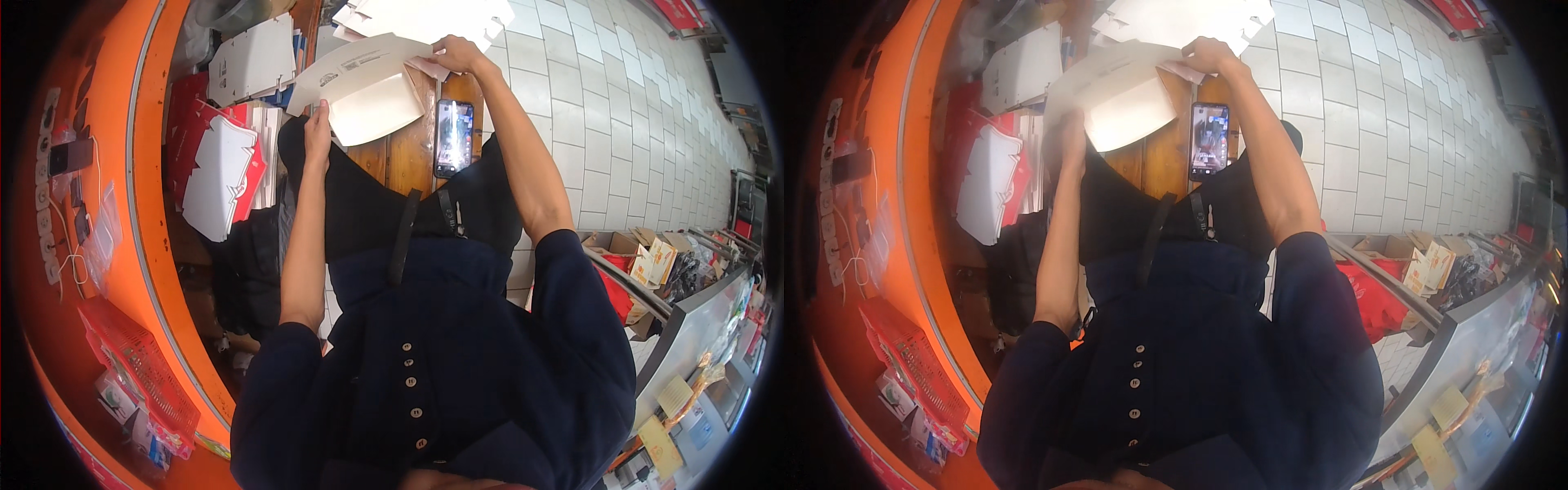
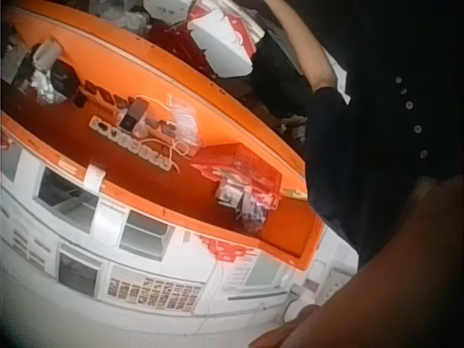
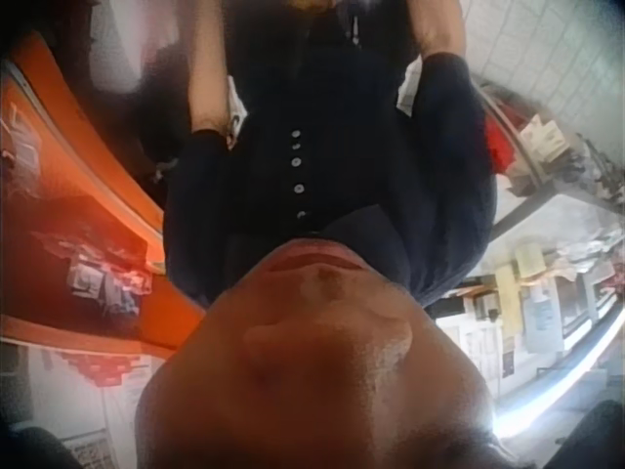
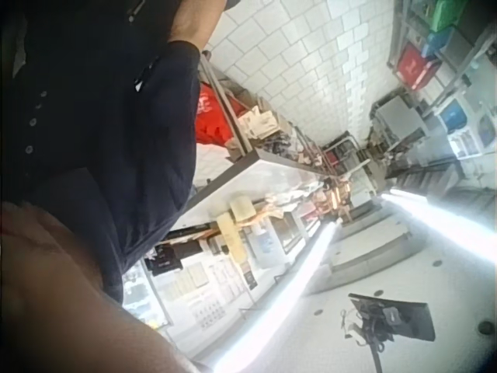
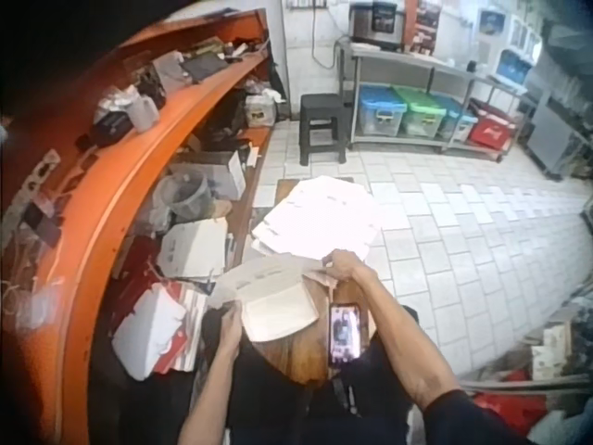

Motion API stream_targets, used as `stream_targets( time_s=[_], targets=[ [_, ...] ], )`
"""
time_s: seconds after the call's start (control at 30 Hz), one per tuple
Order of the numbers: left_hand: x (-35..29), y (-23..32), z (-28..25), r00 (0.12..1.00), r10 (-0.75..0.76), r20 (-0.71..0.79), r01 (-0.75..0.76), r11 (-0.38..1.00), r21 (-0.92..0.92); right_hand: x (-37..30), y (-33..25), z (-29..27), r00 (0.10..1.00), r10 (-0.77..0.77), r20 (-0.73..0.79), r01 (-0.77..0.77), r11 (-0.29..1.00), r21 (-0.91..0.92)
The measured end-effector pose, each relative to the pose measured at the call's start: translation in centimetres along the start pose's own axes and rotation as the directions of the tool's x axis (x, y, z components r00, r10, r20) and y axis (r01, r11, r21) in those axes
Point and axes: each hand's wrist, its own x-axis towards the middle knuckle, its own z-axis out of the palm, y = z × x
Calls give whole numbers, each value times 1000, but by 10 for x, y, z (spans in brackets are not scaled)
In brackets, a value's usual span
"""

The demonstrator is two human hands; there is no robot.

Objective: The person assembles cardboard food boxes by hand, folding the flaps of flat red and white cardboard sheets into shape and stacking them on a bench.

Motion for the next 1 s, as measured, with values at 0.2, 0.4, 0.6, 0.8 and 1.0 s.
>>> stream_targets(
  time_s=[0.2, 0.4, 0.6, 0.8, 1.0],
  targets=[
    [8, 26, 17, 996, 66, -65, -55, 986, 158, -14, -7, -34, 842, 65, -536, 26, 987, 162],
    [20, 38, 28, 990, 134, 33, -138, 954, 265, -63, -9, -117, 457, 77, -886, 12, 996, 93],
    [15, 31, 25, 1000, 14, 17, -16, 989, 145, -116, -25, -146, 70, 244, -967, 424, 870, 250],
    [27, 28, 27, 997, -37, 61, 36, 999, 17, -150, -33, -130, 172, 502, -848, 708, 536, 461],
    [42, 18, 25, 999, -33, 41, 31, 998, 45, -164, -9, -101, 206, 624, -754, 709, 436, 554]
  ],
)
